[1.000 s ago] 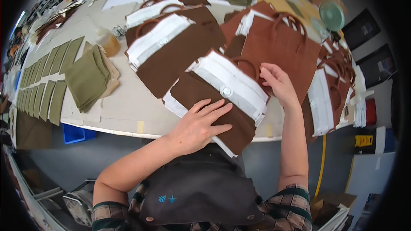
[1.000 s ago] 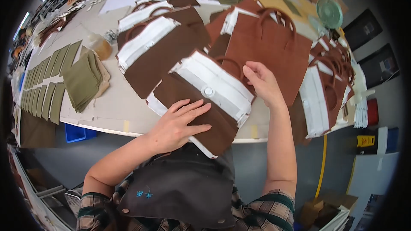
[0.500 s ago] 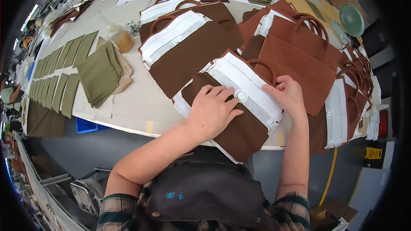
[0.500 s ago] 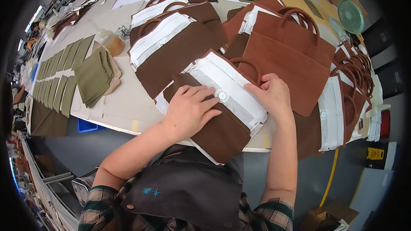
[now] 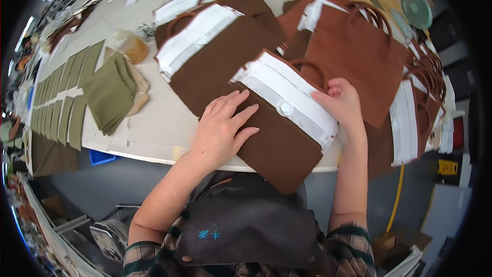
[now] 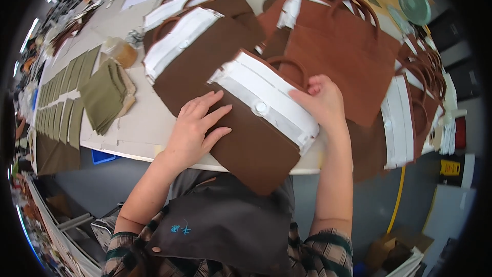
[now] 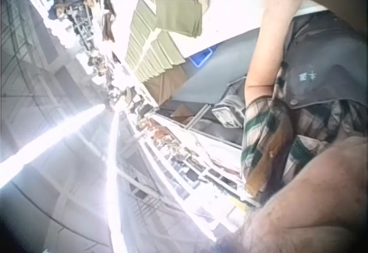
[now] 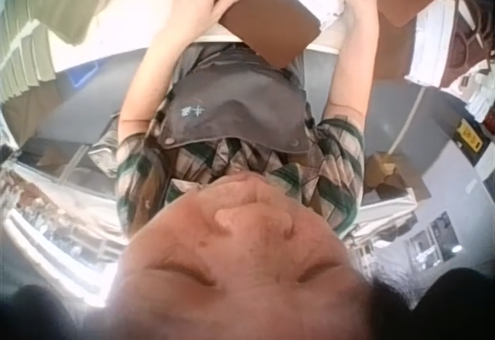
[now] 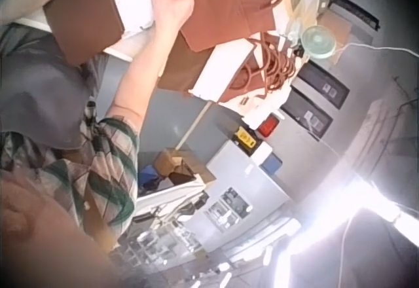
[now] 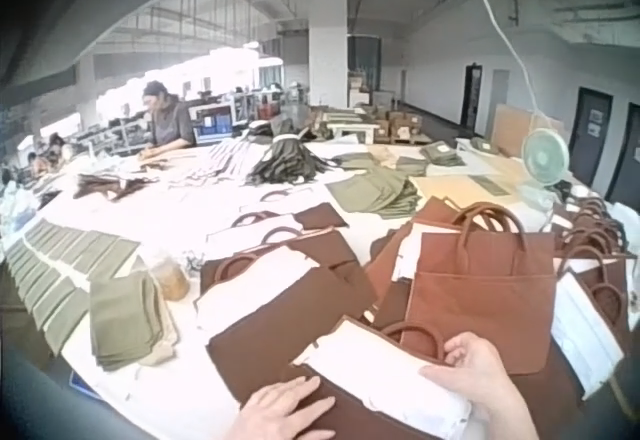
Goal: The recorder is folding and assembling small brown bags at an industrial workbench.
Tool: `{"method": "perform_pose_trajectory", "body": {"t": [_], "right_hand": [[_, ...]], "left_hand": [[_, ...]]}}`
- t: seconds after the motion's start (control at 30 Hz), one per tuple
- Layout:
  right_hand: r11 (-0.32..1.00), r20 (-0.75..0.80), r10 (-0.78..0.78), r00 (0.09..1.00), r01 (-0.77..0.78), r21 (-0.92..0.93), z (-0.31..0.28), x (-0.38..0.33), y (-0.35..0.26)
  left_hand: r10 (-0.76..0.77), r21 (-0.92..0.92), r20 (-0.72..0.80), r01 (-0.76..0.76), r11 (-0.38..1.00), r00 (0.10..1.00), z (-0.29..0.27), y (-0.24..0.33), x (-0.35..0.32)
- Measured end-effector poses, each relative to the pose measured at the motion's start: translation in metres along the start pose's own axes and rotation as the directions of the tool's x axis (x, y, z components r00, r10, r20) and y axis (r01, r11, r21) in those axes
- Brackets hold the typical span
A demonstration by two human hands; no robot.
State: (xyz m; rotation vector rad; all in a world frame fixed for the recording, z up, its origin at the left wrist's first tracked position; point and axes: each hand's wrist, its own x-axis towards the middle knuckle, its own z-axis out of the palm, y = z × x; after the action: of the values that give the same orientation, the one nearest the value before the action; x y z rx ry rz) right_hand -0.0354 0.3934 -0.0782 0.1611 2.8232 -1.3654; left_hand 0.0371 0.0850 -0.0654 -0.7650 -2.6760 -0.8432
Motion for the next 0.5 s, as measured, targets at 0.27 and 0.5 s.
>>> {"method": "perform_pose_trajectory", "body": {"t": [0.27, 0.5], "right_hand": [[0.965, 0.107, 0.006, 0.994, -0.034, 0.260, 0.000, -0.016, -0.032], [0.957, 0.184, -0.173, 0.968, 0.120, 0.264, -0.013, -0.020, -0.066]], "left_hand": [[-0.061, 0.140, 0.081, 0.049, 0.989, 0.995, 0.013, 0.005, -0.001], [-0.098, 0.096, 0.087, 0.090, 0.991, 0.991, 0.013, 0.005, -0.002]]}}
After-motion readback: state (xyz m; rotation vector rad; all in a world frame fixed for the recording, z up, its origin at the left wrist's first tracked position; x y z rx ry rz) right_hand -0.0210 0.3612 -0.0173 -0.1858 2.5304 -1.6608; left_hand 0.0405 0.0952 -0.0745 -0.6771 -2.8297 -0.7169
